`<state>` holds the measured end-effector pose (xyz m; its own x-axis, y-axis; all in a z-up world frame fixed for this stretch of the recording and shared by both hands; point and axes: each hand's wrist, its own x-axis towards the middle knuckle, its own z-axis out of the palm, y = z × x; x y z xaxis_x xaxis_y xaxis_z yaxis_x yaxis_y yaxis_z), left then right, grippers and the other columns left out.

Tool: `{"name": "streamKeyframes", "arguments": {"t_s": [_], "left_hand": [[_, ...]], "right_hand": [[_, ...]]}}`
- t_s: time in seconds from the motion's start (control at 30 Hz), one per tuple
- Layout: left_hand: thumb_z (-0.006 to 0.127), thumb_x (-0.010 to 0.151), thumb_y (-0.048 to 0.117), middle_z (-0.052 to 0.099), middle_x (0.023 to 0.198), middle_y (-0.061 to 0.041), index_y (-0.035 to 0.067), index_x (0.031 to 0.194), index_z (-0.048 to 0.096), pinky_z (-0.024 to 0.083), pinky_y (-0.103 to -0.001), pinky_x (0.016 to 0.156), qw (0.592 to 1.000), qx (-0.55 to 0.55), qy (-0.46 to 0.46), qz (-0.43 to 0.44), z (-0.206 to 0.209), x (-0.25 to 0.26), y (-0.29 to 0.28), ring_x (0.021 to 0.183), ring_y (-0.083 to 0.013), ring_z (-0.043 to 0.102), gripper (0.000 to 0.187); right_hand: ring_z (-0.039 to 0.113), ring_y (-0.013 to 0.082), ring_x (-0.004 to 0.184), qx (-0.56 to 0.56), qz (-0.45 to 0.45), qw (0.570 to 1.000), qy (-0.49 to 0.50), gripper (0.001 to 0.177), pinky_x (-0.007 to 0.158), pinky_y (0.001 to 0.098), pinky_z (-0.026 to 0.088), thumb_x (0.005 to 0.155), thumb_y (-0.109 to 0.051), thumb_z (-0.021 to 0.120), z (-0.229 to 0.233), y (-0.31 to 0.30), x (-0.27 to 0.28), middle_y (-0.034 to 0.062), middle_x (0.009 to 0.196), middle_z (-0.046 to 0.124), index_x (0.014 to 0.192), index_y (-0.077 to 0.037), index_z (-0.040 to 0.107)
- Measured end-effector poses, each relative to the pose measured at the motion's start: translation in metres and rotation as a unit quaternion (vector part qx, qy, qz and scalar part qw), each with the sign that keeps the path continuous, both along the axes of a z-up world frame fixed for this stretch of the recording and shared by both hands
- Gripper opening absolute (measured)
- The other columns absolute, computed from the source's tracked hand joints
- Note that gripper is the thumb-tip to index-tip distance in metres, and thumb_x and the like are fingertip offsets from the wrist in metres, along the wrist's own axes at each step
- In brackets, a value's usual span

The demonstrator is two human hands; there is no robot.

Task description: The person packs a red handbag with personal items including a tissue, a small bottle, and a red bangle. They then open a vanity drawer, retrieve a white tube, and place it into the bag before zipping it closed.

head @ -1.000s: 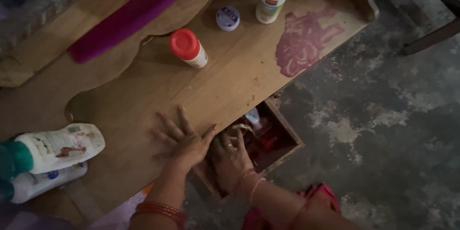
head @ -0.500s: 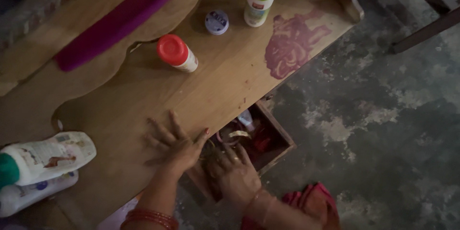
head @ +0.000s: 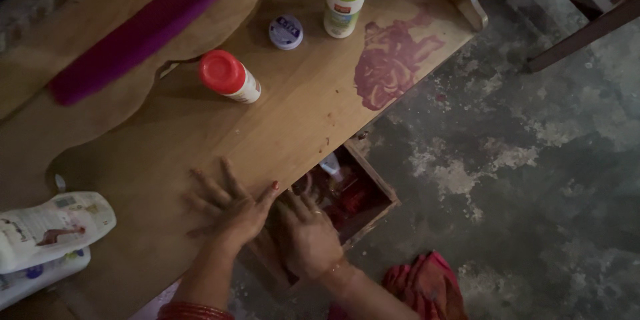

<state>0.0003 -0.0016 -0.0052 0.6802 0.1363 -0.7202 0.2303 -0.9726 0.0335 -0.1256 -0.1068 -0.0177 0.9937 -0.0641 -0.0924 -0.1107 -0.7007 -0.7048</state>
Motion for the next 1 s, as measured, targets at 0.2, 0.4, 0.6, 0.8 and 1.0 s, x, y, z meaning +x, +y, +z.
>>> {"name": "streamKeyframes", "arguments": {"t_s": [0.2,0.4,0.6,0.8,1.0], "left_hand": [[0.05,0.072,0.09,-0.045,0.162,-0.012,0.037,0.16,-0.021,0.01,-0.09,0.103,1.0,0.01,0.006,-0.018,0.0,-0.002,0.004,0.148,-0.053,-0.031,0.125],[0.053,0.071,0.089,-0.046,0.16,-0.012,0.037,0.159,-0.024,0.008,-0.09,0.101,1.0,0.008,0.006,-0.001,-0.007,0.0,0.001,0.147,-0.0523,-0.033,0.128],[0.052,0.071,0.089,-0.048,0.159,-0.014,0.037,0.158,-0.026,0.008,-0.09,0.101,1.0,0.01,0.023,0.001,-0.006,0.003,0.0,0.146,-0.0518,-0.034,0.128],[0.052,0.073,0.088,-0.045,0.161,-0.014,0.038,0.16,-0.022,0.008,-0.09,0.102,1.0,0.006,0.022,-0.008,-0.001,0.002,0.003,0.147,-0.0551,-0.031,0.125],[0.052,0.074,0.088,-0.044,0.161,-0.012,0.036,0.16,-0.022,0.008,-0.089,0.103,1.0,-0.003,-0.005,-0.004,-0.002,-0.002,0.004,0.147,-0.0537,-0.03,0.125]], "right_hand": [[0.063,0.0333,0.12,0.16,-0.256,0.953,0.031,0.047,0.098,0.0434,0.052,0.076,-0.003,0.081,0.009,-0.012,-0.084,0.0166,0.122,0.065,0.12,-0.004,0.063],[0.06,0.0248,0.124,0.351,-0.551,0.75,0.103,0.069,0.09,0.0476,0.06,0.081,-0.004,0.072,-0.03,-0.007,-0.118,0.012,0.133,0.058,0.145,-0.007,0.046],[0.054,0.0228,0.132,0.456,-0.548,0.684,0.155,0.077,0.107,0.0359,0.047,0.087,-0.003,0.071,-0.04,-0.013,-0.09,0.0109,0.151,0.051,0.155,-0.008,0.035],[0.062,0.0267,0.119,0.45,-0.553,0.681,0.167,0.085,0.1,0.0399,0.054,0.081,0.002,0.065,-0.015,-0.008,-0.07,0.0099,0.146,0.054,0.157,-0.011,0.03],[0.066,0.0269,0.114,0.503,-0.407,0.76,0.059,0.078,0.092,0.0387,0.055,0.077,0.003,0.061,0.003,-0.002,-0.032,0.0173,0.135,0.065,0.153,-0.001,0.041]]}}
